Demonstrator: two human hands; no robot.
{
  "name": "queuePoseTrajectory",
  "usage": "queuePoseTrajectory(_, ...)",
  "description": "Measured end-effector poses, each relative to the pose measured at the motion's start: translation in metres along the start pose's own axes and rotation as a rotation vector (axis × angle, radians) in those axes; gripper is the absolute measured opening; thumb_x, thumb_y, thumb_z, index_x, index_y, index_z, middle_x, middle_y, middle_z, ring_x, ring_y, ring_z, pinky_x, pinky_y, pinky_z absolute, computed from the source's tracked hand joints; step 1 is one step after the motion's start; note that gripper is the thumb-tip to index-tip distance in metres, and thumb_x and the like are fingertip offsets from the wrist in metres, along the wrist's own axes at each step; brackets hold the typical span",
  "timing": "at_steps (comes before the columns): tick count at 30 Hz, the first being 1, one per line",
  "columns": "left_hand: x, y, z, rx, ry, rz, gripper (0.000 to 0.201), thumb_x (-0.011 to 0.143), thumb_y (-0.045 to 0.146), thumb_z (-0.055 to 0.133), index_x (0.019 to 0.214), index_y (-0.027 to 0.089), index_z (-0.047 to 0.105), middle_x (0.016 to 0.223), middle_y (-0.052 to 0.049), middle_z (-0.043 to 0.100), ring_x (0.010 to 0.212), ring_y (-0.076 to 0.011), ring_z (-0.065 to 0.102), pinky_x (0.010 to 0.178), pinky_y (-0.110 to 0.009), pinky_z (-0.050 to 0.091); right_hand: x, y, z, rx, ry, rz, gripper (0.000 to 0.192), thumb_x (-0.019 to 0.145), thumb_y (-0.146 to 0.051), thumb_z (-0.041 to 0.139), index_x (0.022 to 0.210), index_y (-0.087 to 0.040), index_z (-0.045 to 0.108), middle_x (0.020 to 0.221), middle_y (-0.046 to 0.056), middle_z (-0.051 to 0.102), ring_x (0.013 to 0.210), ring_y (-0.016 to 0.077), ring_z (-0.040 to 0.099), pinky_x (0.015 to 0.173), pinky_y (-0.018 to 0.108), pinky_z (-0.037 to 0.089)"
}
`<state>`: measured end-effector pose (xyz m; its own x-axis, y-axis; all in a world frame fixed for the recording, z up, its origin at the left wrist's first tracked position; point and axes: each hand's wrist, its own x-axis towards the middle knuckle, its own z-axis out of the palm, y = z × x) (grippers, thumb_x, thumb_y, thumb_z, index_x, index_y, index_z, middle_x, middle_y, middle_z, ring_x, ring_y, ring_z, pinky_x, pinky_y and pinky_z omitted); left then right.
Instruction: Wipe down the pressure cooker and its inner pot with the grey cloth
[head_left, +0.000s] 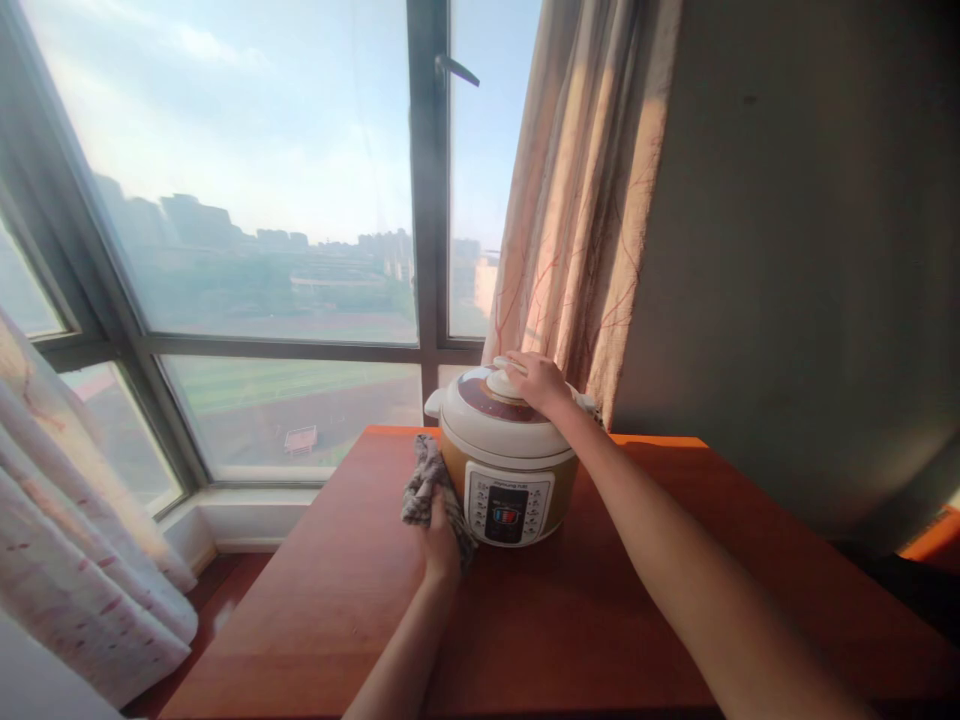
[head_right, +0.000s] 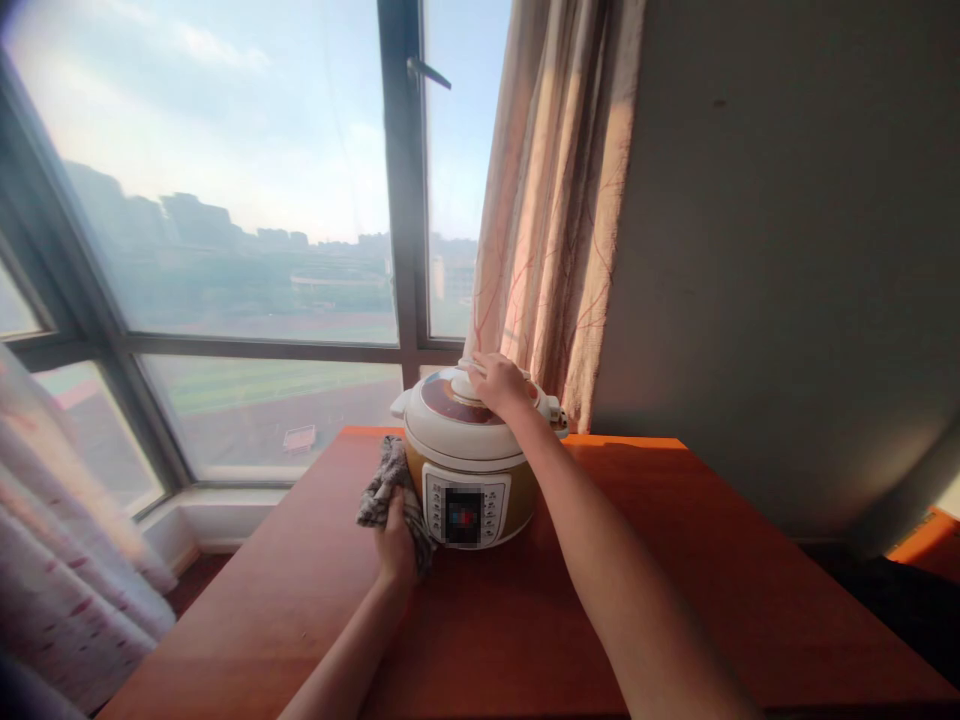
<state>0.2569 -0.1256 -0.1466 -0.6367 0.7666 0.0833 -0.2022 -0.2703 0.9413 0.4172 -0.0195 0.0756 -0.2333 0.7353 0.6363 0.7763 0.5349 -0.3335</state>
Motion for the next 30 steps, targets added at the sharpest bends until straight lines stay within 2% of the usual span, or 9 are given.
queuePoseTrajectory(3, 0.036, 0.007, 0.004, -0.001, 0.004, -0.059, 0.05, 0.088, 0.05, 0.055, 0.127, 0.019, 0.061, 0.137, -0.012, 0.061, 0.131, -0.0319, 0.054, 0.11, -0.045, 0.043, -0.001, 0.0, 0.0, 0.001, 0.002, 0.008, 0.031, 0.098, -0.03, 0.054, 0.123, -0.024, 0.07, 0.126, 0.006, 0.071, 0.119, 0.019, 0.063, 0.106, 0.029, 0.043)
queuePoseTrajectory(9, 0.097, 0.028, 0.016, -0.015, -0.227, -0.085, 0.042, 0.081, 0.047, 0.06, 0.109, 0.017, 0.066, 0.092, -0.009, 0.073, 0.092, -0.0277, 0.068, 0.084, -0.04, 0.057, 0.0, -0.001, -0.001, -0.006, -0.006, 0.009, 0.031, 0.098, -0.03, 0.054, 0.124, -0.022, 0.07, 0.126, 0.007, 0.071, 0.12, 0.0196, 0.063, 0.106, 0.028, 0.043)
queuePoseTrajectory(14, 0.109, 0.042, 0.026, -0.024, -0.302, -0.093, 0.038, 0.079, 0.047, 0.062, 0.099, 0.016, 0.066, 0.084, -0.007, 0.071, 0.078, -0.0233, 0.066, 0.074, -0.036, 0.057, 0.001, -0.002, -0.002, -0.014, -0.003, 0.012, 0.033, 0.097, -0.028, 0.055, 0.125, -0.018, 0.069, 0.126, 0.01, 0.07, 0.119, 0.0197, 0.063, 0.105, 0.028, 0.043)
queuePoseTrajectory(17, 0.095, 0.041, 0.025, -0.031, -0.273, -0.111, 0.035, 0.082, 0.048, 0.055, 0.095, 0.017, 0.066, 0.087, -0.009, 0.071, 0.082, -0.0266, 0.068, 0.075, -0.041, 0.058, 0.001, -0.002, -0.002, -0.01, -0.005, 0.008, 0.032, 0.097, -0.026, 0.055, 0.125, -0.019, 0.069, 0.127, 0.009, 0.07, 0.12, 0.0192, 0.063, 0.106, 0.028, 0.043)
queuePoseTrajectory(19, 0.08, 0.037, 0.023, -0.033, -0.205, -0.087, 0.034, 0.085, 0.046, 0.051, 0.102, 0.02, 0.066, 0.099, -0.01, 0.071, 0.098, -0.029, 0.068, 0.086, -0.043, 0.057, 0.002, -0.002, -0.001, -0.003, -0.005, 0.008, 0.031, 0.097, -0.026, 0.055, 0.124, -0.02, 0.069, 0.127, 0.008, 0.07, 0.121, 0.019, 0.063, 0.106, 0.028, 0.043)
queuePoseTrajectory(22, 0.047, 0.031, 0.019, 0.01, -0.044, 0.032, 0.038, 0.088, 0.043, 0.05, 0.117, 0.023, 0.064, 0.124, -0.009, 0.067, 0.124, -0.0299, 0.057, 0.106, -0.043, 0.046, 0.002, -0.001, 0.0, 0.009, 0.0, 0.012, 0.032, 0.097, -0.026, 0.055, 0.124, -0.019, 0.069, 0.126, 0.009, 0.07, 0.12, 0.0199, 0.063, 0.106, 0.028, 0.044)
queuePoseTrajectory(24, 0.017, 0.029, 0.019, 0.028, 0.001, 0.097, 0.04, 0.089, 0.043, 0.052, 0.123, 0.024, 0.063, 0.135, -0.009, 0.061, 0.135, -0.0295, 0.048, 0.116, -0.042, 0.036, 0.002, -0.001, 0.001, 0.013, 0.006, 0.016, 0.032, 0.097, -0.026, 0.055, 0.125, -0.017, 0.069, 0.126, 0.01, 0.07, 0.12, 0.0208, 0.063, 0.106, 0.029, 0.044)
queuePoseTrajectory(28, -0.043, 0.037, 0.022, 0.034, -0.033, 0.327, 0.046, 0.093, 0.041, 0.054, 0.137, 0.027, 0.055, 0.15, -0.007, 0.049, 0.149, -0.0242, 0.031, 0.125, -0.037, 0.019, 0.001, -0.002, 0.001, 0.009, 0.012, 0.02, 0.032, 0.097, -0.026, 0.055, 0.124, -0.019, 0.069, 0.126, 0.009, 0.071, 0.119, 0.0207, 0.064, 0.105, 0.03, 0.044)
queuePoseTrajectory(30, -0.058, 0.048, 0.026, 0.013, -0.08, 0.36, 0.05, 0.092, 0.042, 0.057, 0.14, 0.028, 0.053, 0.155, -0.007, 0.043, 0.15, -0.0242, 0.028, 0.125, -0.037, 0.02, 0.0, -0.002, 0.0, 0.004, 0.012, 0.017, 0.031, 0.097, -0.026, 0.055, 0.124, -0.02, 0.069, 0.126, 0.008, 0.071, 0.119, 0.0201, 0.064, 0.105, 0.029, 0.045)
